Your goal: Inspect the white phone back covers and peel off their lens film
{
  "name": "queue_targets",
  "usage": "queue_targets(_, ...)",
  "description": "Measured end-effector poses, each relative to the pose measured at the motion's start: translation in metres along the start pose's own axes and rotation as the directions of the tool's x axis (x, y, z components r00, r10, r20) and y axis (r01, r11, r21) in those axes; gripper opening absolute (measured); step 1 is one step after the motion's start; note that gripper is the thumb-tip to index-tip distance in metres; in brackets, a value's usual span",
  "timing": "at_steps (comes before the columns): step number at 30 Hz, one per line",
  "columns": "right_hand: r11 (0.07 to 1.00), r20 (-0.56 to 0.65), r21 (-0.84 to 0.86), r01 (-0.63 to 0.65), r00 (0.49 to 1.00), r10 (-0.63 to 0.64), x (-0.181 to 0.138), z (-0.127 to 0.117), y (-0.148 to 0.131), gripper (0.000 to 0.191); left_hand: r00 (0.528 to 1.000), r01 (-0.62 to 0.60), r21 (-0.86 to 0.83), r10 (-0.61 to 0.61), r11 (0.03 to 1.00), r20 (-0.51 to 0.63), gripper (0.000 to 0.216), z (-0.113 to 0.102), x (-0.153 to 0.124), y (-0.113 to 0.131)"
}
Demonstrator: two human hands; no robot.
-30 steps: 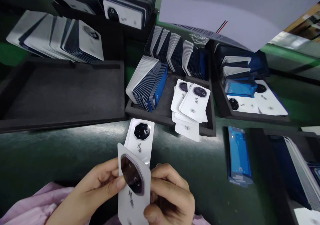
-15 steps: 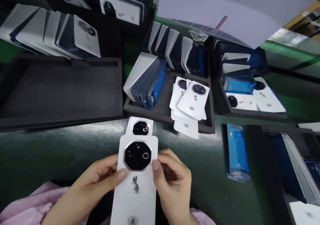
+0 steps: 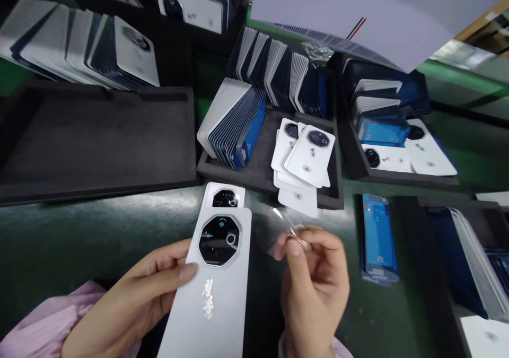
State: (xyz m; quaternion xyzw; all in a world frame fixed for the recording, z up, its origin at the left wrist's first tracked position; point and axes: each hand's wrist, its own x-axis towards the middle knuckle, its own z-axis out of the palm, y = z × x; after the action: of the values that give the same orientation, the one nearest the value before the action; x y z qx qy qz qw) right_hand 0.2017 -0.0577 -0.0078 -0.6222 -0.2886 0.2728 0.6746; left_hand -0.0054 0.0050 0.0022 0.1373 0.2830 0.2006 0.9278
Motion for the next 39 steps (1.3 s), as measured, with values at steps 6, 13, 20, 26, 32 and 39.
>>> queue_targets(6,0.971,0.268,0.188,-0.149,0.959,0.095,0.002,-0.004,-0.006,0.030,0.978,-0.116,0.290,0.160,0.950,-0.133,0.023,0.000,0.006,-0.007)
queue_targets(13,0.970,0.479,-0.241,-0.011,0.868,0.129,-0.001,-0.004,-0.008,0.033,0.965,-0.156,0.371,0.221,0.916,-0.141,0.025,0.001,0.009,-0.008)
queue_targets(20,0.913,0.435,-0.395,0.103,0.896,0.087,0.002,-0.004,0.001,0.042,0.950,-0.166,0.429,0.261,0.888,-0.174,0.027,-0.003,0.006,-0.013)
queue_targets(26,0.947,0.426,-0.321,0.024,0.897,0.122,0.000,-0.003,-0.004,0.036,0.948,-0.176,0.428,0.270,0.886,-0.169,0.027,-0.003,0.006,-0.014)
queue_targets(32,0.928,0.398,-0.372,-0.012,0.901,0.171,0.000,-0.005,-0.008,0.025,0.947,-0.200,0.418,0.284,0.886,-0.149,0.026,-0.003,0.006,-0.014)
queue_targets(39,0.902,0.539,-0.297,0.314,0.835,-0.113,-0.003,-0.013,-0.010,0.016,0.952,-0.188,0.352,0.259,0.917,-0.165,0.022,0.003,0.005,-0.008)
